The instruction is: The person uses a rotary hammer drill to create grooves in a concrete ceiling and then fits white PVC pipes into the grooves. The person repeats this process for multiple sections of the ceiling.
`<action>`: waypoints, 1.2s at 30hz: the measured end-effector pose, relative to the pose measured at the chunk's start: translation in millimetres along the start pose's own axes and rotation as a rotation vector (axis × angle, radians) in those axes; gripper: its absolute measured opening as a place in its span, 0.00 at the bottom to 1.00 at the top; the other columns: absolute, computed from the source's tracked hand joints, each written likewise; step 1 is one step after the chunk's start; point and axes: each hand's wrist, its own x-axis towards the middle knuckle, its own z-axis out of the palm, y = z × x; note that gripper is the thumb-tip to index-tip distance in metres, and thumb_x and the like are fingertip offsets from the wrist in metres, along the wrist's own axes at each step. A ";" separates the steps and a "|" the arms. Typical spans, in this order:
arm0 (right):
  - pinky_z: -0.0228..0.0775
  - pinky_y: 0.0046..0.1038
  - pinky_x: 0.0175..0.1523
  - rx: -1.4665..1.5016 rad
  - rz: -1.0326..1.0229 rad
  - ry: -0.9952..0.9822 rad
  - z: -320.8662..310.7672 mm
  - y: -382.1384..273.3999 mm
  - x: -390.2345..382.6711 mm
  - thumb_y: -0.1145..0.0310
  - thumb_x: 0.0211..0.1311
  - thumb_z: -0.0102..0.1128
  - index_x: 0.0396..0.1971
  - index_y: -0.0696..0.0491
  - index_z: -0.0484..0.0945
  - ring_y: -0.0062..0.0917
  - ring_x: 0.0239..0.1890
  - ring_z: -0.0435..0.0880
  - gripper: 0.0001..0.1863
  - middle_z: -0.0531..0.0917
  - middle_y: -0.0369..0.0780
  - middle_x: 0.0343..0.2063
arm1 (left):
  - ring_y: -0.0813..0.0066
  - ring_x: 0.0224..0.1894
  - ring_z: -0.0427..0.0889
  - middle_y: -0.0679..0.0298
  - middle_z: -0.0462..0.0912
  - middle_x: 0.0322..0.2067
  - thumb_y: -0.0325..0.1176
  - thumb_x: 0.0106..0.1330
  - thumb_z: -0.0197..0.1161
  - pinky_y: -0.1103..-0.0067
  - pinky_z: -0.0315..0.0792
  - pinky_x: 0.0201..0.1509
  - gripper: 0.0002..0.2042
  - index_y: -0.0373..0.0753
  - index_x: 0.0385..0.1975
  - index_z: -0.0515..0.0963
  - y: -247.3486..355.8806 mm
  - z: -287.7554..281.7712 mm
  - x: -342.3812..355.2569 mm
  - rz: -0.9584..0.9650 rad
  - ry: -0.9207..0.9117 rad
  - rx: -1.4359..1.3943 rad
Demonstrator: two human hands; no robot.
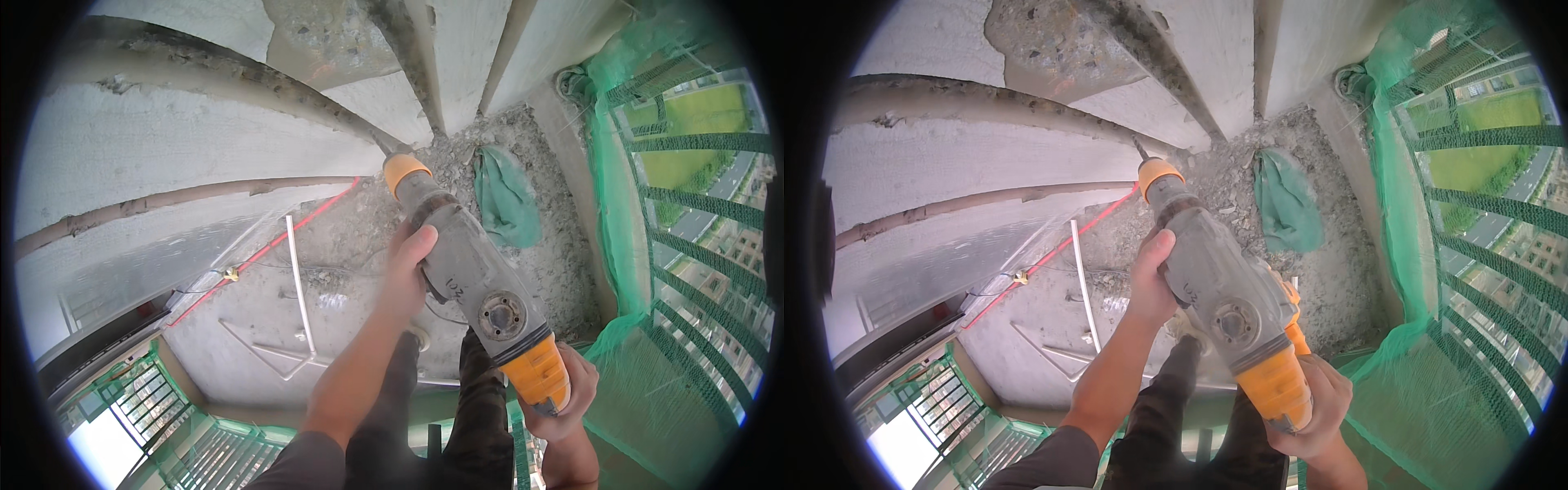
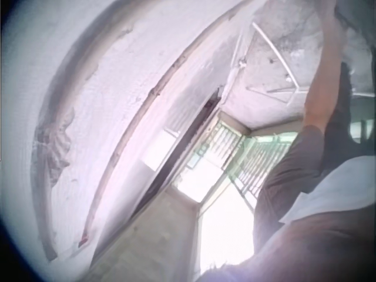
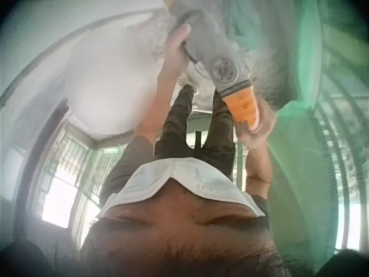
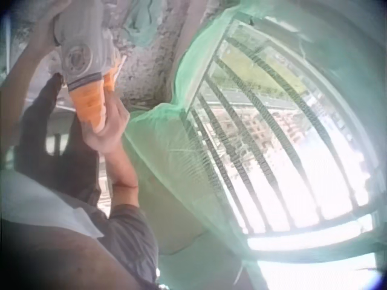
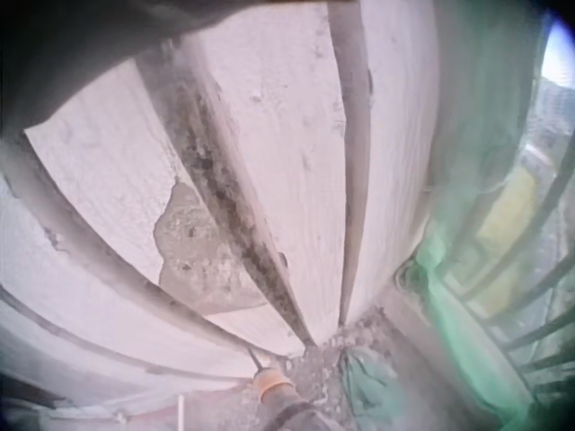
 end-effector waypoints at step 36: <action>0.80 0.27 0.42 0.128 0.201 0.045 56.6 3.5 -49.0 0.79 0.44 0.76 0.45 0.67 0.81 0.28 0.32 0.89 0.24 0.90 0.44 0.33 | 0.69 0.56 0.83 0.57 0.83 0.53 0.52 0.71 0.62 0.72 0.75 0.62 0.33 0.29 0.65 0.71 16.4 -24.2 -11.8 -0.051 -0.011 0.317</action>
